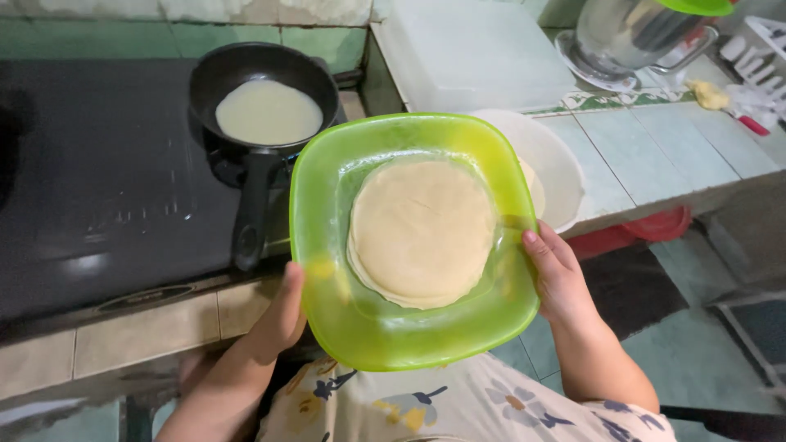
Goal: The person prepares thin crepe wrappers on a frying pan over a gas stove.
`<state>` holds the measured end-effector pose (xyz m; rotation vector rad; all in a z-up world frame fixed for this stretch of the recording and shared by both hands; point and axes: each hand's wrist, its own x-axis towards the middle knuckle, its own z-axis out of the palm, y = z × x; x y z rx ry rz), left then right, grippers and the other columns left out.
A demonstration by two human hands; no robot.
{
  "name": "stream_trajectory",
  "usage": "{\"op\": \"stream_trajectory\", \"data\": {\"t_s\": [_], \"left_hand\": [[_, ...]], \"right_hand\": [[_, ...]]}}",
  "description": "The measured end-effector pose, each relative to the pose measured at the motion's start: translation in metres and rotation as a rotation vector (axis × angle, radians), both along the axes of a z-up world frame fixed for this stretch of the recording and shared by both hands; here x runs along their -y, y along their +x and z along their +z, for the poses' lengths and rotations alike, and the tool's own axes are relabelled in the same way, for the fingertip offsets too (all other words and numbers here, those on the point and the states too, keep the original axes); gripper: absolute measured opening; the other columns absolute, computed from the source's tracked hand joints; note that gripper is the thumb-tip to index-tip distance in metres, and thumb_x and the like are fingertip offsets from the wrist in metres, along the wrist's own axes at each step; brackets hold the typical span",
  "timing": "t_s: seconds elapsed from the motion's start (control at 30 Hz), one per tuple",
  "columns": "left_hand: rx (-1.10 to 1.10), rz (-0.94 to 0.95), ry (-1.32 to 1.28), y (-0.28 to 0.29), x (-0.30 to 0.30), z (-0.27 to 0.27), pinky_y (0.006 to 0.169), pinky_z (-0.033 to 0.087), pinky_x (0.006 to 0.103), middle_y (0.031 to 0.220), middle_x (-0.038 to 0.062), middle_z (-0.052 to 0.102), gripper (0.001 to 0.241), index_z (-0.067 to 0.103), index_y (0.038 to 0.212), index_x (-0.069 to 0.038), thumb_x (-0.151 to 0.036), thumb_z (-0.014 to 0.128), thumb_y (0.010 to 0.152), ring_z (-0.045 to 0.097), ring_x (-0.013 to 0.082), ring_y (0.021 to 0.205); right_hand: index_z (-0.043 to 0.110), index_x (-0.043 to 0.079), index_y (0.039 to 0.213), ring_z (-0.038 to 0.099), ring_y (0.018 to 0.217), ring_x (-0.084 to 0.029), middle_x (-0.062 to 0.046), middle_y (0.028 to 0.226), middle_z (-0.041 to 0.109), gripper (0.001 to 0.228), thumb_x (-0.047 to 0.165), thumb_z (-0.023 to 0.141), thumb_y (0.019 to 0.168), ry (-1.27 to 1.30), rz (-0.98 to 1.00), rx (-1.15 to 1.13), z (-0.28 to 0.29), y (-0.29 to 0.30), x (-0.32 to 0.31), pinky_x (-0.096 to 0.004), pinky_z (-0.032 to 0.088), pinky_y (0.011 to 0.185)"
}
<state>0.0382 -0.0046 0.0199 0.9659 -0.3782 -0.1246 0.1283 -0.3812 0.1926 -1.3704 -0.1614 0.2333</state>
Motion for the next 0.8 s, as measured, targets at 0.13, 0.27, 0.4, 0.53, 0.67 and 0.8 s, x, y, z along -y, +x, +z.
{"op": "stream_trajectory", "data": {"t_s": [0.13,0.27,0.4,0.53,0.67,0.8], "left_hand": [[0.042,0.108,0.149,-0.008,0.013,0.062,0.109,0.044,0.038,0.135,0.012,0.064,0.093,0.05,0.144,0.0,-0.076,0.019,0.101,0.059,0.023,0.125],[0.0,0.011,0.196,-0.006,0.011,0.06,0.094,0.041,0.0319,0.116,0.004,0.064,0.093,0.058,0.127,-0.003,-0.078,0.017,0.091,0.056,0.0158,0.11],[0.223,-0.085,0.43,-0.008,0.006,0.08,0.078,0.042,0.028,0.089,0.002,0.06,0.094,0.063,0.098,-0.002,-0.081,0.012,0.1,0.051,0.0128,0.083],[0.152,-0.125,0.495,-0.014,0.007,0.093,0.073,0.041,0.0283,0.083,0.003,0.056,0.093,0.063,0.093,0.0,-0.08,0.018,0.096,0.049,0.0137,0.078],[0.041,-0.112,0.508,-0.018,0.008,0.084,0.074,0.041,0.0286,0.083,0.003,0.054,0.096,0.061,0.09,0.001,-0.087,0.021,0.09,0.046,0.0133,0.077],[-0.008,-0.068,0.532,-0.023,0.006,0.081,0.076,0.041,0.0284,0.079,0.003,0.056,0.1,0.061,0.086,0.0,-0.091,0.022,0.086,0.048,0.0135,0.078]], "right_hand": [[0.054,-0.004,0.141,0.065,0.105,-0.018,-0.011,0.121,0.068,0.041,0.021,0.05,0.109,-0.013,-0.036,0.056,0.012,-0.002,0.008,-0.031,0.053,0.088],[0.055,-0.003,0.141,0.066,0.103,-0.018,-0.01,0.12,0.069,0.042,0.022,0.052,0.107,-0.029,-0.171,0.075,0.033,0.005,0.018,-0.032,0.054,0.087],[0.054,-0.003,0.142,0.066,0.11,-0.018,-0.01,0.124,0.068,0.042,0.022,0.052,0.108,-0.013,-0.227,0.19,0.053,0.02,0.026,-0.032,0.054,0.094],[0.053,-0.002,0.142,0.065,0.109,-0.017,-0.009,0.125,0.067,0.041,0.022,0.05,0.11,0.021,-0.211,0.269,0.066,0.049,0.029,-0.032,0.053,0.095],[0.055,-0.002,0.139,0.065,0.108,-0.016,-0.008,0.123,0.067,0.037,0.022,0.048,0.111,-0.053,-0.236,0.331,0.07,0.096,0.033,-0.032,0.054,0.095],[0.057,0.0,0.131,0.067,0.097,-0.019,-0.009,0.114,0.067,0.031,0.022,0.046,0.112,0.022,-0.165,0.31,0.066,0.159,0.037,-0.035,0.058,0.086]]}}
